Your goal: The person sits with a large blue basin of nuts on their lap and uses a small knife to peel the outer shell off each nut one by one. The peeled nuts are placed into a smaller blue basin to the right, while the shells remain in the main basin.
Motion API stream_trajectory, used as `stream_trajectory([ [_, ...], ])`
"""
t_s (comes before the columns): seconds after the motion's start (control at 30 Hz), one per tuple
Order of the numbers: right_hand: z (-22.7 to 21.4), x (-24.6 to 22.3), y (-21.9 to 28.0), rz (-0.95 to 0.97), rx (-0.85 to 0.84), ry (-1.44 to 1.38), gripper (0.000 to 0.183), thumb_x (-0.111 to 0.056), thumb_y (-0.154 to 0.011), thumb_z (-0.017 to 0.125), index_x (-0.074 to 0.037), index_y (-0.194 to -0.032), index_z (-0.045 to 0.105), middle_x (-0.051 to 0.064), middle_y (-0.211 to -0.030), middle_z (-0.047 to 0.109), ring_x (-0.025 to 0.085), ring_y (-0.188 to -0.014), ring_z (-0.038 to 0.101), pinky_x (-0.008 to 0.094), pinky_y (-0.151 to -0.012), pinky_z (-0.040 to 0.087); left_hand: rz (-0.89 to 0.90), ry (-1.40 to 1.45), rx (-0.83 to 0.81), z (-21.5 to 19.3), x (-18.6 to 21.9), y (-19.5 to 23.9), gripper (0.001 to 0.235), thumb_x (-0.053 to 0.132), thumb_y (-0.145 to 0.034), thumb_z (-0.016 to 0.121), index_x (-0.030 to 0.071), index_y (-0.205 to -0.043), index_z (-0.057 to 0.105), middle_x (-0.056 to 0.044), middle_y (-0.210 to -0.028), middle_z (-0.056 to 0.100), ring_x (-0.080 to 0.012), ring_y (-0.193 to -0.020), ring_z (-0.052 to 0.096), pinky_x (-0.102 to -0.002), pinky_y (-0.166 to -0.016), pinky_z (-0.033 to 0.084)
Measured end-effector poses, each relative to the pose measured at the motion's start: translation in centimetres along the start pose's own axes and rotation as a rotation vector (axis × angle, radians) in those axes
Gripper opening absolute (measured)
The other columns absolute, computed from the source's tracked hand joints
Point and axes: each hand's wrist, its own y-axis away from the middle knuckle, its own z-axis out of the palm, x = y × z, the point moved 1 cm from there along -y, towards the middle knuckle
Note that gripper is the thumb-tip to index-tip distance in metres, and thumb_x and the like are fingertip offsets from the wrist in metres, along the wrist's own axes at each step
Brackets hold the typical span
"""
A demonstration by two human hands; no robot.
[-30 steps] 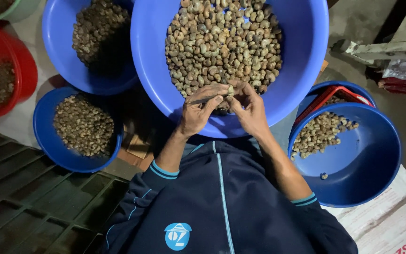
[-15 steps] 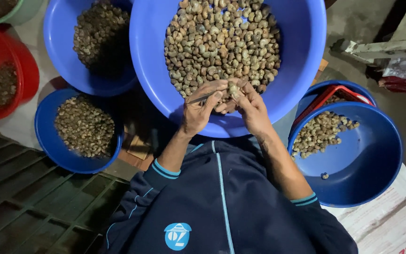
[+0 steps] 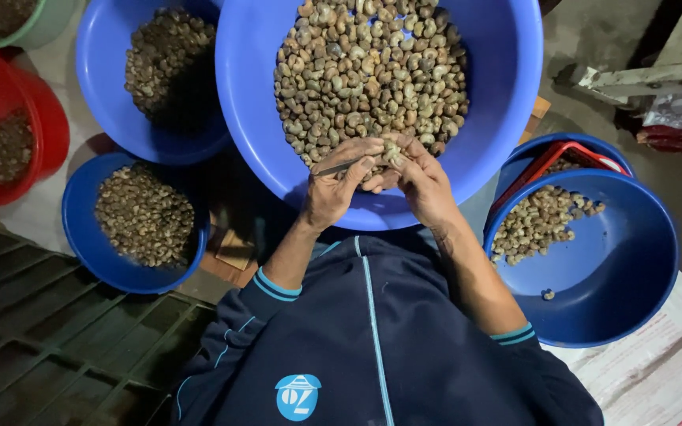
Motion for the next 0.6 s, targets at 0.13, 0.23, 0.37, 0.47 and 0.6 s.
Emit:
stream_trajectory([
  [0.13,-3.5,1.9,0.9,-0.021,0.071,0.006,0.050,-0.018,-0.101,0.057,0.006,-0.143,0.045,0.037,-0.115,0.070,0.035,-0.081,0.078,0.042,-0.071,0.066,0.029,0.003,0.050,-1.1,-1.3,0.1,0.021,0.009,-0.113,0.063,-0.004,-0.123,0.076,-0.025,-0.113,0.079,-0.0377,-0.106,0.078,-0.054,-0.091,0.067],
  [0.23,-5.6,-1.5,2.6,-0.175,0.223,0.131,0.044,-0.024,-0.103,0.055,0.002,-0.138,0.048,0.033,-0.109,0.071,0.035,-0.080,0.077,0.040,-0.071,0.065,0.012,-0.079,0.062,-1.8,-0.8,0.2,0.020,0.007,-0.112,0.063,-0.006,-0.121,0.075,-0.027,-0.115,0.078,-0.0408,-0.106,0.079,-0.055,-0.089,0.067],
  [0.37,-13.3,-3.2,7.2,-0.354,0.628,0.241,0.035,-0.015,-0.104,0.053,-0.007,-0.138,0.053,0.023,-0.100,0.069,0.022,-0.070,0.068,0.029,-0.065,0.059,-0.105,0.011,0.094,-2.7,-1.3,0.6,0.020,0.006,-0.111,0.063,-0.006,-0.125,0.072,-0.022,-0.119,0.078,-0.0329,-0.108,0.077,-0.045,-0.097,0.067],
  [0.47,-18.2,-2.1,10.2,-0.236,0.857,0.256,0.041,-0.017,-0.101,0.054,-0.006,-0.140,0.052,0.010,-0.100,0.070,0.013,-0.072,0.065,0.020,-0.065,0.055,-0.208,0.050,0.107,-2.8,-1.5,0.9,0.023,0.006,-0.110,0.062,-0.007,-0.129,0.069,-0.017,-0.121,0.076,-0.0246,-0.106,0.077,-0.036,-0.101,0.068],
  [0.6,-21.5,0.7,13.7,0.069,1.161,0.096,0.027,-0.023,-0.097,0.058,-0.009,-0.120,0.059,0.007,-0.097,0.069,0.010,-0.065,0.059,0.020,-0.057,0.048,-0.241,-0.006,0.115,-3.1,-1.2,1.1,0.027,0.010,-0.110,0.063,-0.007,-0.130,0.069,-0.018,-0.121,0.077,-0.0277,-0.104,0.079,-0.035,-0.096,0.068],
])
